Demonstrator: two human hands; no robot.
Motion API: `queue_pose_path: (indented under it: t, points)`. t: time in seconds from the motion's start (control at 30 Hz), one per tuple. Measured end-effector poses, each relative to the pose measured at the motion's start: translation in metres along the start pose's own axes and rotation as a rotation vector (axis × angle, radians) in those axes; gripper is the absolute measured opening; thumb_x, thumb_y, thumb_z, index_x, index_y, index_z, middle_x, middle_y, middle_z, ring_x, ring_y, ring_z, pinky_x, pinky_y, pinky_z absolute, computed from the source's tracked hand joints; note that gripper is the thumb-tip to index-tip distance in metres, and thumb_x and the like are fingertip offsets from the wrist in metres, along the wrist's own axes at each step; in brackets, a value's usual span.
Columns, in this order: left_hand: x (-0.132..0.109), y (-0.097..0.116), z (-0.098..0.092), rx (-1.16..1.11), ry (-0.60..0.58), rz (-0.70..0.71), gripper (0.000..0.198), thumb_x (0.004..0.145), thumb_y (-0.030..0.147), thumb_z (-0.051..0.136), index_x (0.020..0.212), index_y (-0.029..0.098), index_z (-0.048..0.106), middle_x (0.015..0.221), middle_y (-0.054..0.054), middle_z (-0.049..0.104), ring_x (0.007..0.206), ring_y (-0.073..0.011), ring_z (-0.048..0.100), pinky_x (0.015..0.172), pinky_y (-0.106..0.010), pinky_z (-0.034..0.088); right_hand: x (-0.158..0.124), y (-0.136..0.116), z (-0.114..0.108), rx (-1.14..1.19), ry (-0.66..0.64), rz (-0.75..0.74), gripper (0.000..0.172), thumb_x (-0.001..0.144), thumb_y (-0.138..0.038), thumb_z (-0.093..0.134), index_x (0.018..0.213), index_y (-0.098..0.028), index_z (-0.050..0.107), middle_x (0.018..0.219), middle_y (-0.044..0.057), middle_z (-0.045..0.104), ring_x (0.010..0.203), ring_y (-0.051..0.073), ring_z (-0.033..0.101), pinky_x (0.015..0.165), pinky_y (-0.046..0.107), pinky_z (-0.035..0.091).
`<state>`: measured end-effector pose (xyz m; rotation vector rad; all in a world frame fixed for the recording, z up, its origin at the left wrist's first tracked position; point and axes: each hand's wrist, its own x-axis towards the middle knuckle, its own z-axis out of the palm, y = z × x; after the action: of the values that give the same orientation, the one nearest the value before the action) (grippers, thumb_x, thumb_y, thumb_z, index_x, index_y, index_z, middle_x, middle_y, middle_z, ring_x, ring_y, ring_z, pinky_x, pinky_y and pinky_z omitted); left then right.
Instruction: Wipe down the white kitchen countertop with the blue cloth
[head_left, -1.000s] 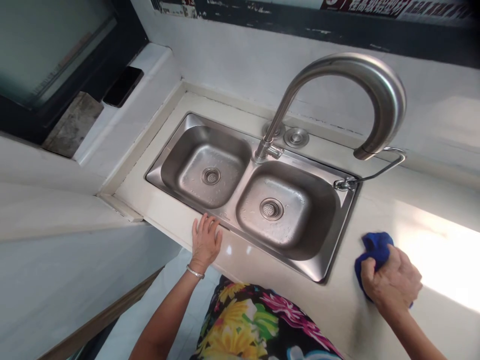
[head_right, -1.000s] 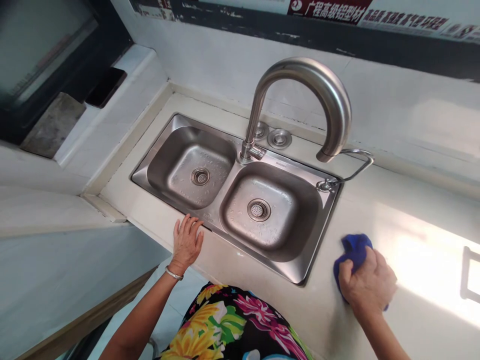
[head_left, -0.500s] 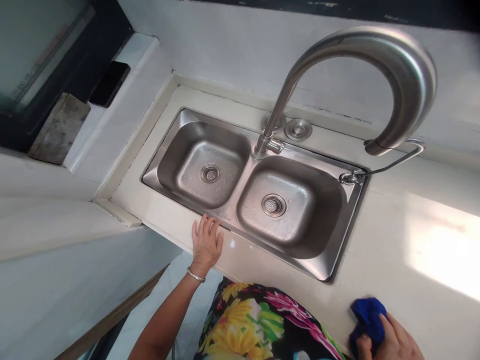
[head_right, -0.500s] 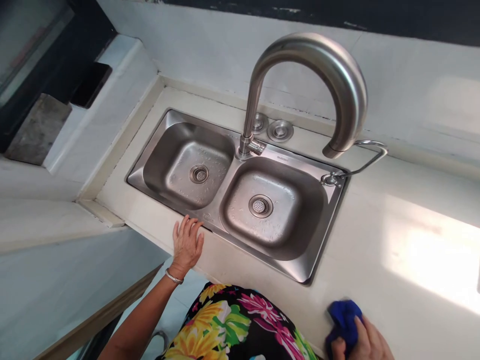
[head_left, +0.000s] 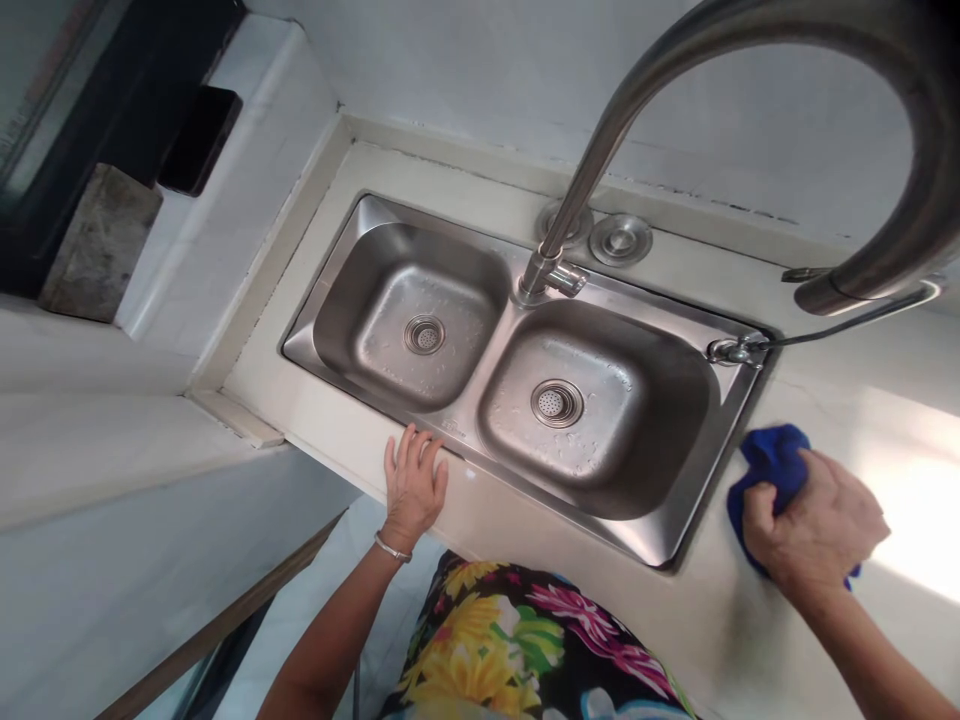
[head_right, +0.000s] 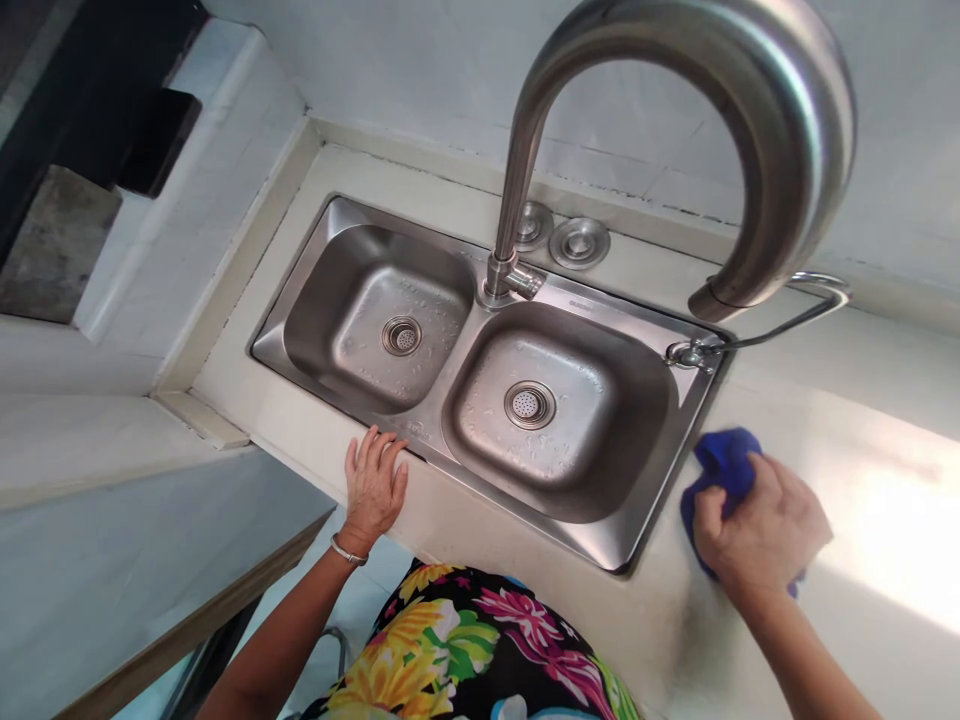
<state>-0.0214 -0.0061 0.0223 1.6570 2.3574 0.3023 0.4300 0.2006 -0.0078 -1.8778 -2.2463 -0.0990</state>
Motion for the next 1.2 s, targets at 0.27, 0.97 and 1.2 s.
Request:
queue_pose_path:
  t: [0.27,0.97,1.2]
  points:
    - [0.001,0.001,0.0,0.016,0.013,-0.007,0.036,0.101,0.029,0.045,0.131,0.019,0.06,0.136,-0.012,0.063,0.149,-0.0299,0.036,0.126,-0.055,0.016,0.096,0.004,0.039,0.023,0.126,0.141,0.083,0.063,-0.033,0.055,0.142,-0.011,0.047,0.139,0.023,0.053,0.132,0.041,0.042,0.105,0.065,0.034]
    - [-0.001,0.0,0.005,0.059,0.077,0.011,0.035,0.1,0.029,0.044,0.13,0.02,0.062,0.134,-0.012,0.063,0.147,-0.0293,0.038,0.125,-0.055,0.019,0.051,-0.01,0.027,0.049,0.15,-0.101,0.061,0.089,-0.035,0.048,0.146,-0.013,0.043,0.14,0.019,0.055,0.133,0.033,0.046,0.108,0.047,0.037]
    - [0.0,-0.002,0.008,0.075,0.122,0.034,0.035,0.1,0.029,0.044,0.129,0.021,0.062,0.135,-0.012,0.064,0.146,-0.0299,0.04,0.124,-0.055,0.02,-0.072,-0.017,-0.011,0.216,0.145,-0.262,0.048,0.091,-0.03,0.053,0.138,-0.019,0.053,0.14,0.013,0.058,0.134,0.035,0.05,0.112,0.052,0.039]
